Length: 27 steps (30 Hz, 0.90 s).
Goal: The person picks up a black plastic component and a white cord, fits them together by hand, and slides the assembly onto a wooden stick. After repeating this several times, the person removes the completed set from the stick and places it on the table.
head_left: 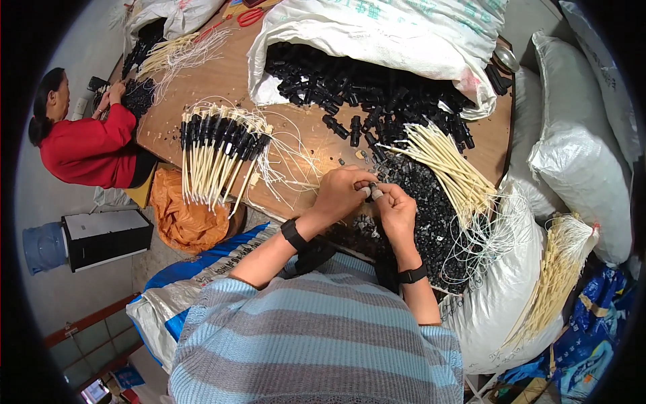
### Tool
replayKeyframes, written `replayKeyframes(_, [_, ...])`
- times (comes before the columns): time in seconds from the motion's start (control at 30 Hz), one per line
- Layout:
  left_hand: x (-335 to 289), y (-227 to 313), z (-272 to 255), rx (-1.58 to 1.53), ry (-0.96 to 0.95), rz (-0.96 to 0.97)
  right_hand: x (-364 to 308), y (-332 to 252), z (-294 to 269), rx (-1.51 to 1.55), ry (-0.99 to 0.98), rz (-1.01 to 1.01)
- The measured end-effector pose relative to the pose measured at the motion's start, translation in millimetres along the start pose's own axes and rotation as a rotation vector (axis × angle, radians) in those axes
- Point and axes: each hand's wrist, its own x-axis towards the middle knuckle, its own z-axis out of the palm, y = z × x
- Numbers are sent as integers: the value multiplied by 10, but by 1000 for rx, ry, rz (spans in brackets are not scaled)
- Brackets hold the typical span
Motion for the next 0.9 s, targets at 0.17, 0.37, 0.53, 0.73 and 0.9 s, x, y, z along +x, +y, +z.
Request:
replayKeyframes(0.17, [13, 46, -52, -116, -90, -143, -19, -47, -9, -175, 66, -105])
replayKeyframes(0.37, [27, 60, -53, -64, 69, 20, -13, -102, -45, -175, 7, -98])
replayKeyframes(0.53, [41, 40, -100, -90, 26, -102, -27, -41, -46, -302, 54, -339])
replayKeyframes(0.73, [90, 233, -218, -85, -42, 252, -23, -58, -237, 778, -188, 30])
replayKeyframes(0.9, [86, 7, -169, -47, -225, 198, -48, -211, -291, 289, -95, -36])
